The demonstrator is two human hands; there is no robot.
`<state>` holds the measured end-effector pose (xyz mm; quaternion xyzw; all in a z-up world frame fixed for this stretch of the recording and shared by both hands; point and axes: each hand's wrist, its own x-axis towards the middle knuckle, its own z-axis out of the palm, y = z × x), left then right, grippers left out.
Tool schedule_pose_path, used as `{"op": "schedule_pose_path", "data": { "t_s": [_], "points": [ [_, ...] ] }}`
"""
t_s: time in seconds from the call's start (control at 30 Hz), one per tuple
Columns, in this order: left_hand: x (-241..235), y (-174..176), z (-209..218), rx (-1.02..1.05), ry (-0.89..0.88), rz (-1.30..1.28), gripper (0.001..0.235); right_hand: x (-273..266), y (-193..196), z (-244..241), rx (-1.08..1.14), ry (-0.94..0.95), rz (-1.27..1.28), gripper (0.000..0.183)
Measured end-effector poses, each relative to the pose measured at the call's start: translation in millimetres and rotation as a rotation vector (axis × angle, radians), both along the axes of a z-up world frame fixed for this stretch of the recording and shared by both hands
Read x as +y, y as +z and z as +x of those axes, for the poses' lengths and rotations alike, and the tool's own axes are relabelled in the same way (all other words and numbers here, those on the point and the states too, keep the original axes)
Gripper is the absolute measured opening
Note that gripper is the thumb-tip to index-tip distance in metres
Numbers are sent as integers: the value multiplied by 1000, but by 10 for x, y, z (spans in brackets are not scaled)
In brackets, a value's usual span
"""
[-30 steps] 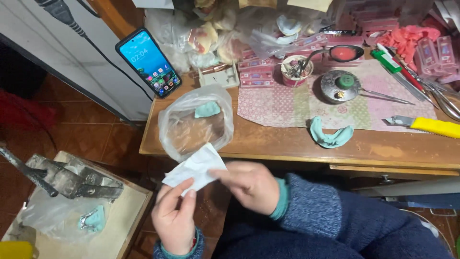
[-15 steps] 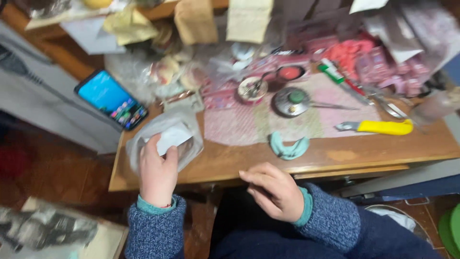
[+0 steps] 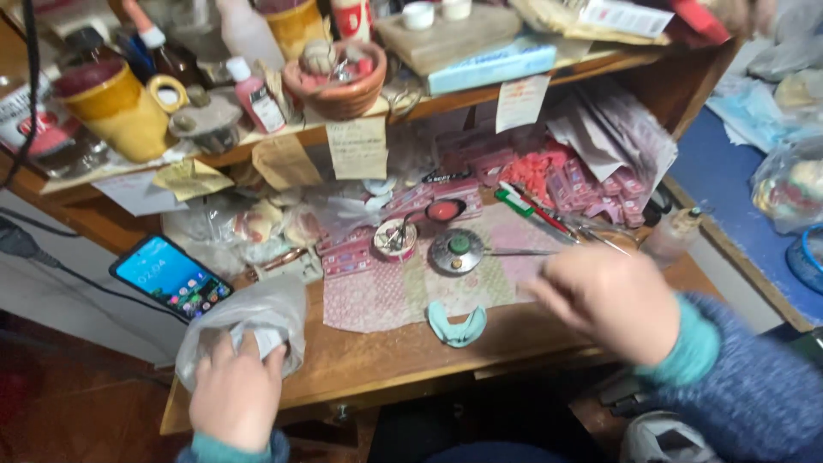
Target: The person works at a cluttered wooden table, manipulating a light blue malleable object. They use a yellow utility knife to trim the object and a pair of scissors to cut it further. The person also handles a white tissue and a pink sheet of material, placing them on the table.
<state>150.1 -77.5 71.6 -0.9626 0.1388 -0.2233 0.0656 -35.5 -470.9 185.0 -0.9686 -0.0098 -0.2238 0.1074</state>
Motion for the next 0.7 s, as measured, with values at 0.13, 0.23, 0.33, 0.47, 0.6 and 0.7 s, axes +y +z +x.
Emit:
{"op": "schedule_pose_path", "data": {
  "t_s": [0.13, 0.23, 0.33, 0.47, 0.6, 0.7],
  "points": [
    [-270, 454, -357, 151, 4, -128, 50, -226, 883, 428, -293, 19, -254, 13],
    [-472, 646, -627, 200, -69, -238, 48, -581, 1277, 1103, -335, -133, -451, 14],
    [-609, 644, -760, 145, -267, -342, 43, -924, 1481, 1814, -365, -252, -499, 21],
    [-699, 597, -816, 64, -619, -447, 36, -990, 1504, 2228, -262, -313, -548, 23],
    [-718, 531, -795, 101, -759, -472, 36, -1050, 1466, 2420, -181, -388, -541, 23],
    [-698, 492, -760, 112, -871, -485, 34, -1084, 1419, 2499, -242, -384, -566, 23]
  ]
}}
